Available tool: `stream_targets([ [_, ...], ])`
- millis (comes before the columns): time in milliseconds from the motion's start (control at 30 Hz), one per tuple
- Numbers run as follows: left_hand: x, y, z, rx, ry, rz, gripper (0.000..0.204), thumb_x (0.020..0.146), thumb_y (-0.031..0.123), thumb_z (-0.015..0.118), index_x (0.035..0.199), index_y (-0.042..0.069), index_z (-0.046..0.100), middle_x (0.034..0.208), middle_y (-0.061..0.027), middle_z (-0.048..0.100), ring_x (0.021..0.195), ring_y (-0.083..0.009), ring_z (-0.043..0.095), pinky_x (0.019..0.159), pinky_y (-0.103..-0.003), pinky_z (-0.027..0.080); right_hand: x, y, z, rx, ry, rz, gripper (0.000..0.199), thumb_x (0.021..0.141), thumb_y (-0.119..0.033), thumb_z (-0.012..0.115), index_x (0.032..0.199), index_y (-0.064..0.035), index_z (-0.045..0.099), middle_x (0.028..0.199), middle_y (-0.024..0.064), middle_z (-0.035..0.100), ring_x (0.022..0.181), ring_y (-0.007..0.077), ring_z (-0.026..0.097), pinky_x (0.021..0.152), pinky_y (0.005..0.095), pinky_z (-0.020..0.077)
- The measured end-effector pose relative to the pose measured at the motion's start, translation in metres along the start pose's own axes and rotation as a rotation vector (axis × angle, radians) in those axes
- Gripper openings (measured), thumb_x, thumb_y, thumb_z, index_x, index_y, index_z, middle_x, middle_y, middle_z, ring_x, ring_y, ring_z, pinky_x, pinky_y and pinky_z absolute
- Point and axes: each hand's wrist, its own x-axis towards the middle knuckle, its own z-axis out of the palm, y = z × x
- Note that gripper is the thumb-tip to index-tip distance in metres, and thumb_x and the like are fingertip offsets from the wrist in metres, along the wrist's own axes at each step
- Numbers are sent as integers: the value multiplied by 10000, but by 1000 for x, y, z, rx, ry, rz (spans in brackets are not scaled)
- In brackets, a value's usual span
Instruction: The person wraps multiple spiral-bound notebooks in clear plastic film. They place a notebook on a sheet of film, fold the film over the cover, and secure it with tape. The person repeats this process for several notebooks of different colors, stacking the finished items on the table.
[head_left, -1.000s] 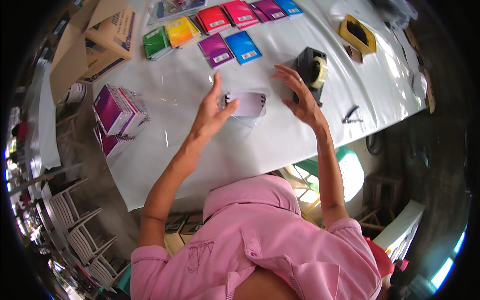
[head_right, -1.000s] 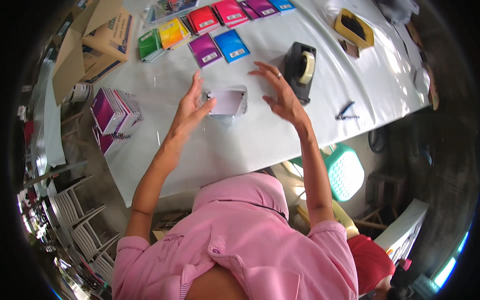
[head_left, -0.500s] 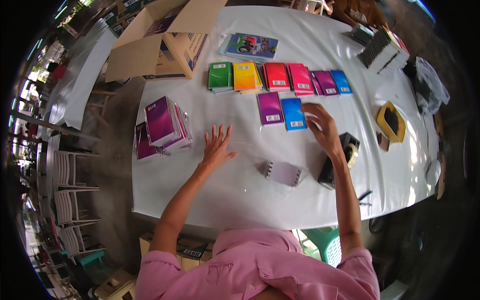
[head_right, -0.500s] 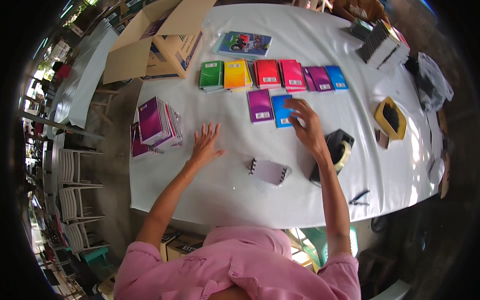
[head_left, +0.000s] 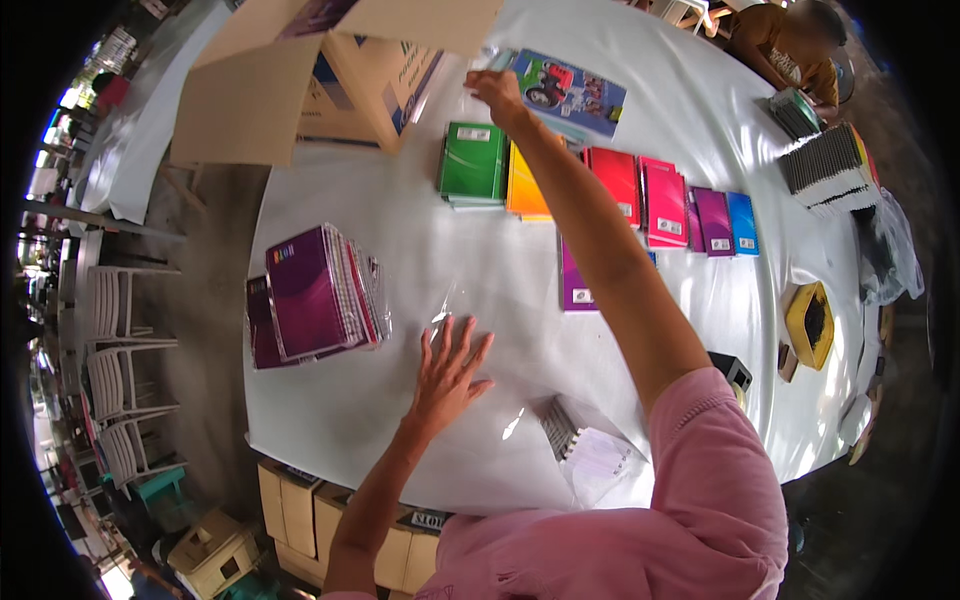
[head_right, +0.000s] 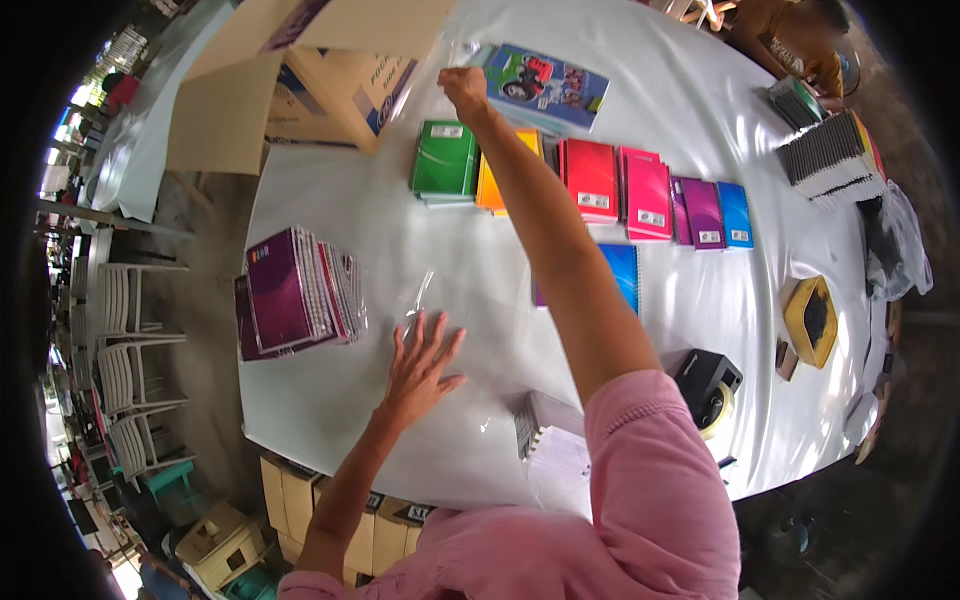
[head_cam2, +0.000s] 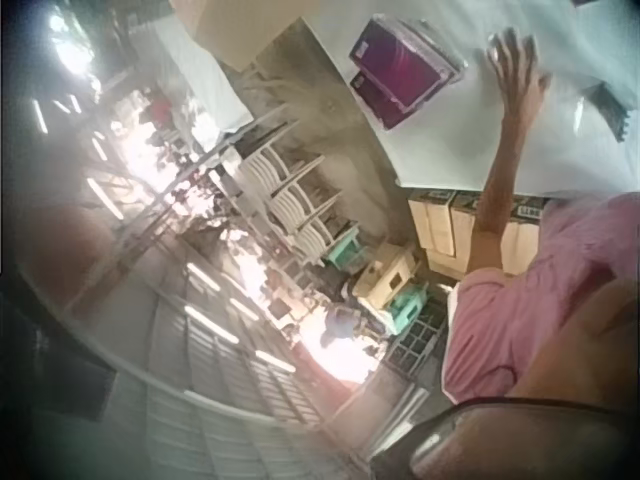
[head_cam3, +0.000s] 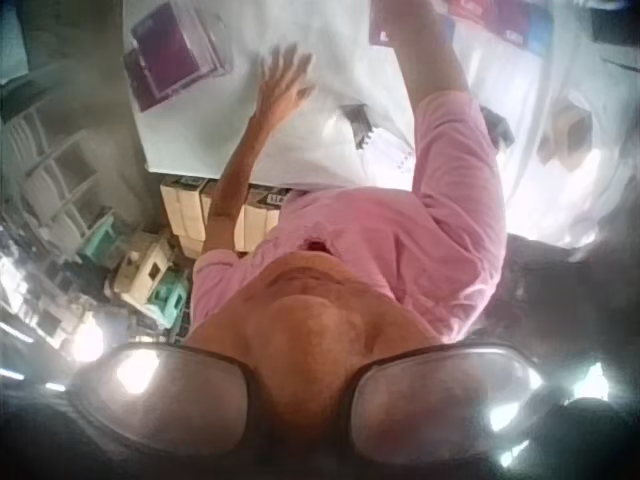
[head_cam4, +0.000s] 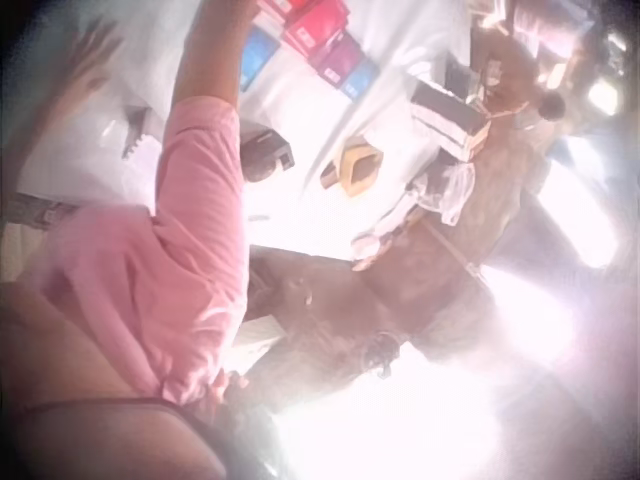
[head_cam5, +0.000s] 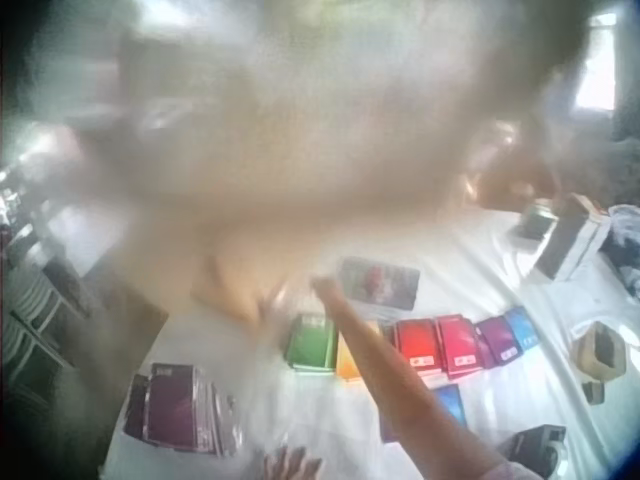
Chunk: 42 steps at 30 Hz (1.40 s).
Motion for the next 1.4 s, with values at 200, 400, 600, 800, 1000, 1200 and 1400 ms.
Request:
stream_targets([
  [200, -61, -1, -5, 37, -67, -102, 829, 749, 392, 724, 1449, 211, 320, 1510, -102, 255, 1383, -363, 239, 1037, -633, 239, -196, -56, 46, 494, -221, 65, 374, 890, -41, 563, 1215, 125, 482, 1142, 147, 567, 1098, 246, 563, 997, 363, 447],
  [400, -81, 25, 15, 12, 11, -55, 844, 743, 409, 722, 1448, 178, 319, 1502, -122, 266, 1373, -387, 238, 1051, -627, 213, -408, -105, 5, 650, -251, 738, 330, 938, -91, 534, 1186, 116, 471, 1198, 136, 522, 1168, 249, 505, 1068, 366, 389],
  [600, -99, 21, 29, -388, 412, -316, 613, 905, 150, 550, 1439, 17, 282, 1501, -164, 279, 1411, -404, 154, 1101, -565, 153, -488, -52, 37, 355, -306, 443, 277, 897, -61, 552, 1150, 51, 543, 1132, 138, 560, 1121, 249, 528, 994, 337, 435],
  [800, -106, 23, -10, -616, 406, -202, 472, 911, 206, 565, 1372, 162, 474, 1488, -100, 338, 1420, -373, 146, 1100, -576, 150, -564, -86, 69, 314, -292, 751, 496, 900, -132, 579, 1351, -11, 412, 1158, 161, 542, 1126, 242, 523, 989, 357, 434],
  [1000, -118, 32, 13, 96, -35, -74, 484, 847, 291, 647, 1317, 264, 535, 1472, -69, 354, 1382, -408, 210, 1060, -637, 175, -648, -104, -75, -76, 89, 606, 198, 895, -87, 557, 1051, 22, 612, 977, 128, 664, 818, 186, 660, 711, 313, 549],
  [1200, -107, 43, 10, 28, 130, -79, 486, 880, 219, 604, 1354, 214, 496, 1497, -89, 309, 1389, -401, 208, 1066, -620, 180, -684, -69, -163, -891, 892, 209, 537, 689, -149, 819, 1105, 5, 515, 1064, 168, 537, 927, 270, 569, 766, 372, 489],
  [1400, -101, 52, 0, -106, 250, -22, 500, 894, 171, 589, 1378, 184, 461, 1508, -107, 278, 1393, -393, 209, 1068, -614, 185, -674, -34, -141, -865, 976, 221, 1014, 620, -273, 875, 1355, 53, 258, 1304, 257, 350, 1191, 394, 397, 1016, 461, 351],
])
